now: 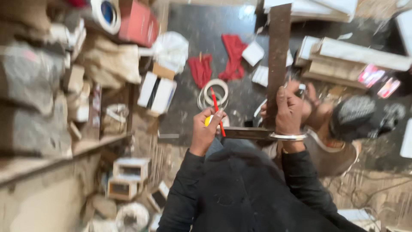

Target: The person sits on the workshop floor with a stack of white marble-pattern boards across their lap. They position an L-shaped metal square on a board, draw straight red pencil lines along it, then extend a tape measure across the boards and mark measurement points with the pencil, repeating across the stack.

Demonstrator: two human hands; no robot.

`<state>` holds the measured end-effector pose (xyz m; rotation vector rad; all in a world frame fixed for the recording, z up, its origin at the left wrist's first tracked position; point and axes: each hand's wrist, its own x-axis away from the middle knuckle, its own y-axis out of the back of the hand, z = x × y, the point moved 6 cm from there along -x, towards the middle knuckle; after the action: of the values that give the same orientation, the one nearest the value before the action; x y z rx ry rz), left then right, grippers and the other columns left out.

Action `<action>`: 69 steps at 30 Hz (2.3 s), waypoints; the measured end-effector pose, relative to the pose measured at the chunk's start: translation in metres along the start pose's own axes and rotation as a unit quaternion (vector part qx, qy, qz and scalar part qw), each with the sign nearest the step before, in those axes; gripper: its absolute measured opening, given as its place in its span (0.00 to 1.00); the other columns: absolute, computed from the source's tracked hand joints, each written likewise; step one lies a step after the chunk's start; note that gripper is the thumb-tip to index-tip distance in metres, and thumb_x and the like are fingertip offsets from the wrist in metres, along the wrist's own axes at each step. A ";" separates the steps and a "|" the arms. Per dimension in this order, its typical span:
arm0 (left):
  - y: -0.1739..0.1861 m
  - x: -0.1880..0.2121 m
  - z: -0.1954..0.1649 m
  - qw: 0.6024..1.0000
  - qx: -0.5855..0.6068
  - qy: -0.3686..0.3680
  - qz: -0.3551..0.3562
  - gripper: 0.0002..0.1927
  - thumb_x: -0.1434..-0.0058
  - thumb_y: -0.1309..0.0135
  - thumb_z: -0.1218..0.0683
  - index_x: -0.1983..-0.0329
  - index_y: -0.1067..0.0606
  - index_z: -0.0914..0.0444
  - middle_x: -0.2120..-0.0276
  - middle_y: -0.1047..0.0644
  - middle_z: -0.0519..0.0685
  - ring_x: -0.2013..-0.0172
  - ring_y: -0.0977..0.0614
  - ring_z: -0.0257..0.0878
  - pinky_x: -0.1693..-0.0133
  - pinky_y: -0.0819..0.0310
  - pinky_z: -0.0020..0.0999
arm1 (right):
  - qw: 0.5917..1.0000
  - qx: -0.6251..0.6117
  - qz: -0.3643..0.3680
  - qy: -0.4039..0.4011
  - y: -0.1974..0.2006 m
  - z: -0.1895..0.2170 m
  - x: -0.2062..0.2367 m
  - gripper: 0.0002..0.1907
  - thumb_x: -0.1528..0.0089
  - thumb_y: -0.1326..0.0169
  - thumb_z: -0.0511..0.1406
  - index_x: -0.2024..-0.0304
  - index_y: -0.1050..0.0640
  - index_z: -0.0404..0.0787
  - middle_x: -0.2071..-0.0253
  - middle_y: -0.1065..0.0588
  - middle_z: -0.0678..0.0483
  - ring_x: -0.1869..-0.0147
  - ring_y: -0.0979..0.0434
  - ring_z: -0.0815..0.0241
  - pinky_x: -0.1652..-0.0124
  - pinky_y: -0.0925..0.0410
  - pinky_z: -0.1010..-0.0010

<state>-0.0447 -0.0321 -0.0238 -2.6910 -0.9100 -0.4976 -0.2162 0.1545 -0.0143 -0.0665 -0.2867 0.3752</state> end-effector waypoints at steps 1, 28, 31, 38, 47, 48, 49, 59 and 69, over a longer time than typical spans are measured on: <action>-0.015 0.001 -0.010 1.000 -0.001 0.005 0.005 0.13 0.33 0.44 0.49 0.66 0.21 0.63 0.74 0.21 0.41 0.77 0.25 0.23 0.77 0.31 0.21 | 1.000 0.006 -0.012 -0.002 0.010 0.015 -0.001 0.21 0.24 0.53 0.46 0.62 0.27 0.35 0.72 0.27 0.53 0.72 0.21 0.63 0.74 0.27 0.71; -0.174 -0.728 -0.364 0.961 -0.164 -0.160 0.154 0.11 0.34 0.43 0.54 0.63 0.19 0.68 0.70 0.23 0.49 0.70 0.22 0.36 0.65 0.28 0.30 | 0.990 -0.055 -0.129 0.022 -0.120 0.215 -0.692 0.25 0.26 0.60 0.47 0.59 0.25 0.33 0.74 0.26 0.54 0.76 0.29 0.68 0.74 0.32 0.76; -0.232 -0.780 -0.414 0.940 -0.154 -0.233 0.194 0.10 0.34 0.43 0.55 0.63 0.19 0.68 0.69 0.22 0.50 0.66 0.21 0.37 0.60 0.29 0.31 | 0.984 -0.082 -0.152 0.052 -0.106 0.262 -0.751 0.26 0.26 0.60 0.48 0.59 0.24 0.31 0.74 0.26 0.53 0.76 0.28 0.67 0.73 0.30 0.76; -0.333 -0.978 -0.428 0.933 -0.169 -0.212 0.237 0.09 0.34 0.42 0.55 0.63 0.19 0.68 0.69 0.21 0.52 0.66 0.21 0.38 0.61 0.28 0.32 | 0.976 -0.115 -0.181 0.030 -0.067 0.282 -0.964 0.29 0.28 0.59 0.51 0.58 0.24 0.30 0.76 0.26 0.51 0.78 0.28 0.65 0.76 0.30 0.73; -0.497 -1.192 -0.524 0.890 -0.223 -0.250 0.308 0.09 0.35 0.41 0.55 0.63 0.20 0.68 0.67 0.21 0.53 0.65 0.19 0.42 0.59 0.27 0.33 | 0.970 -0.142 -0.198 0.023 -0.003 0.373 -1.217 0.34 0.30 0.60 0.57 0.58 0.24 0.31 0.77 0.28 0.54 0.79 0.30 0.67 0.79 0.33 0.73; -0.522 -1.214 -0.532 0.891 -0.229 -0.238 0.312 0.09 0.35 0.41 0.55 0.63 0.20 0.67 0.68 0.21 0.53 0.66 0.19 0.42 0.60 0.27 0.33 | 0.968 -0.148 -0.200 0.031 0.009 0.384 -1.239 0.34 0.30 0.60 0.57 0.57 0.24 0.31 0.77 0.28 0.54 0.79 0.30 0.67 0.79 0.34 0.74; -0.547 -1.237 -0.539 0.890 -0.236 -0.225 0.318 0.09 0.35 0.41 0.55 0.63 0.19 0.67 0.69 0.21 0.53 0.67 0.19 0.42 0.61 0.28 0.33 | 0.966 -0.153 -0.204 0.039 0.022 0.394 -1.262 0.34 0.30 0.60 0.58 0.57 0.25 0.32 0.77 0.29 0.54 0.79 0.31 0.67 0.79 0.35 0.74; -0.822 -1.464 -0.583 0.806 -0.237 -0.255 0.478 0.08 0.36 0.41 0.56 0.63 0.22 0.68 0.69 0.23 0.56 0.66 0.21 0.48 0.61 0.29 0.38 | 0.926 -0.121 -0.357 0.000 0.199 0.431 -1.517 0.27 0.29 0.56 0.52 0.63 0.26 0.34 0.79 0.27 0.55 0.81 0.29 0.69 0.80 0.34 0.76; -1.128 -1.557 -0.641 0.698 -0.268 -0.262 0.610 0.08 0.41 0.37 0.56 0.63 0.20 0.66 0.69 0.22 0.58 0.66 0.18 0.52 0.63 0.27 0.40 | 0.879 -0.075 -0.465 0.073 0.396 0.580 -1.641 0.10 0.39 0.35 0.35 0.69 0.21 0.35 0.78 0.25 0.58 0.79 0.31 0.72 0.79 0.40 0.79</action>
<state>-2.0601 -0.2163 0.0876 -3.1565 1.2360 0.4057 -1.9839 -0.0795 0.0623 -0.1006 -0.1695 -0.6146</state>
